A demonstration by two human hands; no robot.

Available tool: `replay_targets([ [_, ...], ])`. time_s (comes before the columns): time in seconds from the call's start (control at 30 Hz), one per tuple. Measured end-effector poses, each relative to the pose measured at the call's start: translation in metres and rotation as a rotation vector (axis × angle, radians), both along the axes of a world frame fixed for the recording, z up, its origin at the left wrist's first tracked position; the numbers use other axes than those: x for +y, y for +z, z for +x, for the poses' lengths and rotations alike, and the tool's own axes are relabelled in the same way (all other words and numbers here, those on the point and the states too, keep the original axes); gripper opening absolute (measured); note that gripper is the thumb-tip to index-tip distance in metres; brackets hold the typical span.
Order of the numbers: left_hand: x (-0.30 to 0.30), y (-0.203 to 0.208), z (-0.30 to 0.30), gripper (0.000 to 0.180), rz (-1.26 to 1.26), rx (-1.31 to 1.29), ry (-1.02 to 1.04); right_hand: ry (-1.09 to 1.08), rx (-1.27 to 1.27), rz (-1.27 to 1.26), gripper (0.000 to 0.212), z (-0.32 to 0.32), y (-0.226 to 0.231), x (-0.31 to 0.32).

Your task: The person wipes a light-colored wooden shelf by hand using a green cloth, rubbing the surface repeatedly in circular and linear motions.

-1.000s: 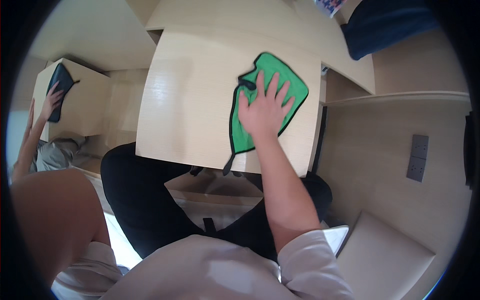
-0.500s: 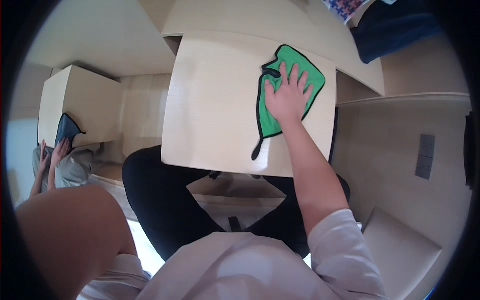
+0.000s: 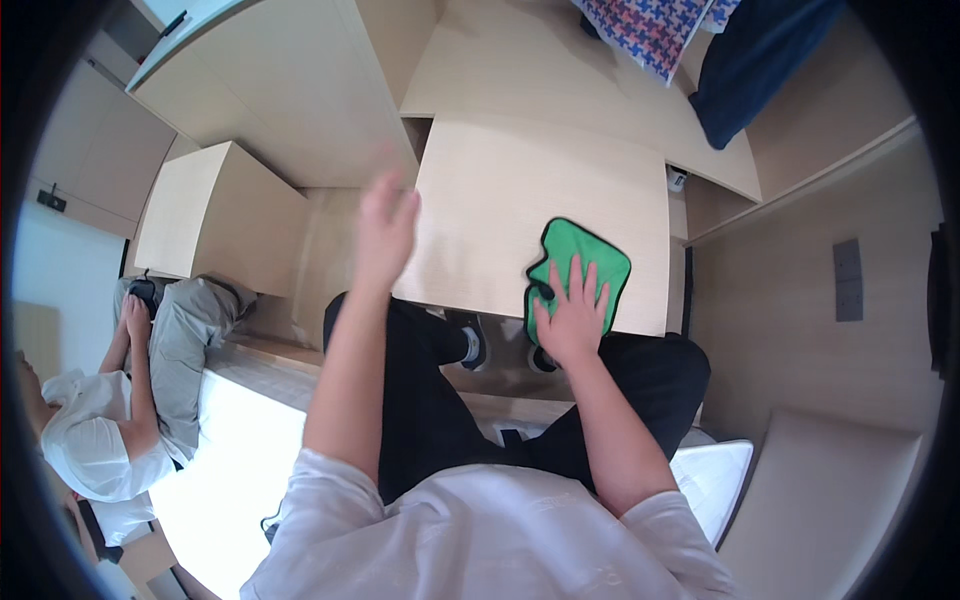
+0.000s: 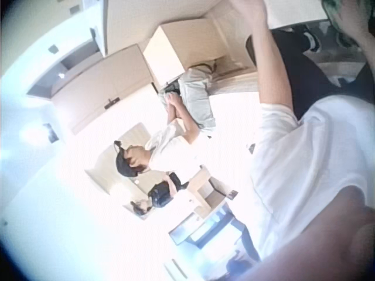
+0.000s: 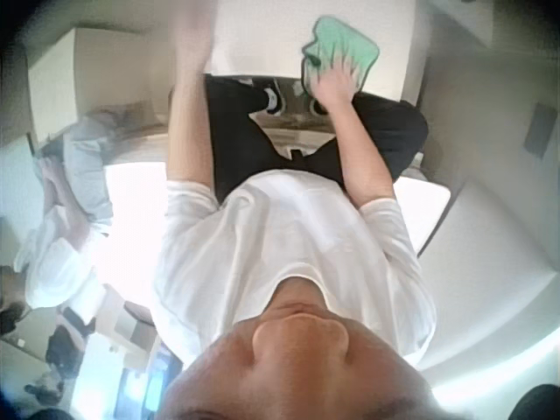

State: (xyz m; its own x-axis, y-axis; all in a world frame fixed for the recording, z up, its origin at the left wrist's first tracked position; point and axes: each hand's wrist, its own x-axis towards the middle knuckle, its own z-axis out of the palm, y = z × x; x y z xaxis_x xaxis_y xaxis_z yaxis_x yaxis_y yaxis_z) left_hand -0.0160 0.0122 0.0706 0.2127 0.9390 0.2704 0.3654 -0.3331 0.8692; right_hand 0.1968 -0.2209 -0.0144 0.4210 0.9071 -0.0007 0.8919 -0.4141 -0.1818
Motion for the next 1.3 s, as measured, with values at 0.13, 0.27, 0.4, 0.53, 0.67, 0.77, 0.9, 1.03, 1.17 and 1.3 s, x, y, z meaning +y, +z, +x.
replay_targets([
  [0.13,0.009,-0.101,-0.014,0.067,0.004,0.507,0.224,0.092,0.009,-0.089,0.074,-0.026,0.008,-0.004],
  [0.27,-0.003,-0.091,0.022,0.059,-0.304,0.630,0.130,0.098,-0.014,-0.071,0.076,-0.010,0.006,0.012],
  [0.4,-0.004,-0.081,0.033,0.049,-0.270,0.756,0.216,0.112,0.019,-0.111,0.079,0.009,0.016,0.065],
  [0.53,0.003,-0.079,0.032,0.046,-0.302,0.739,0.180,0.127,-0.013,-0.042,0.080,0.034,0.009,0.144],
  [0.67,0.011,-0.076,0.040,0.042,-0.269,0.775,0.177,0.186,-0.057,0.001,0.077,0.062,0.004,0.239],
  [0.77,0.012,-0.074,0.040,0.040,-0.277,0.790,0.164,0.224,-0.069,-0.013,0.076,0.060,0.005,0.304],
  [0.9,0.010,-0.066,0.047,0.038,-0.321,0.765,0.179,0.248,-0.036,-0.054,0.072,0.032,0.007,0.351],
  [1.03,0.012,-0.069,0.044,0.037,-0.367,0.750,0.162,0.358,-0.007,-0.058,0.069,-0.007,0.006,0.336],
  [1.17,0.017,-0.104,0.028,0.044,-0.319,0.527,0.217,0.465,0.088,-0.006,0.070,-0.046,0.012,0.271],
  [1.3,0.008,-0.115,0.017,0.053,-0.175,-0.005,0.307,0.471,0.100,0.031,0.072,-0.076,0.015,0.192],
])
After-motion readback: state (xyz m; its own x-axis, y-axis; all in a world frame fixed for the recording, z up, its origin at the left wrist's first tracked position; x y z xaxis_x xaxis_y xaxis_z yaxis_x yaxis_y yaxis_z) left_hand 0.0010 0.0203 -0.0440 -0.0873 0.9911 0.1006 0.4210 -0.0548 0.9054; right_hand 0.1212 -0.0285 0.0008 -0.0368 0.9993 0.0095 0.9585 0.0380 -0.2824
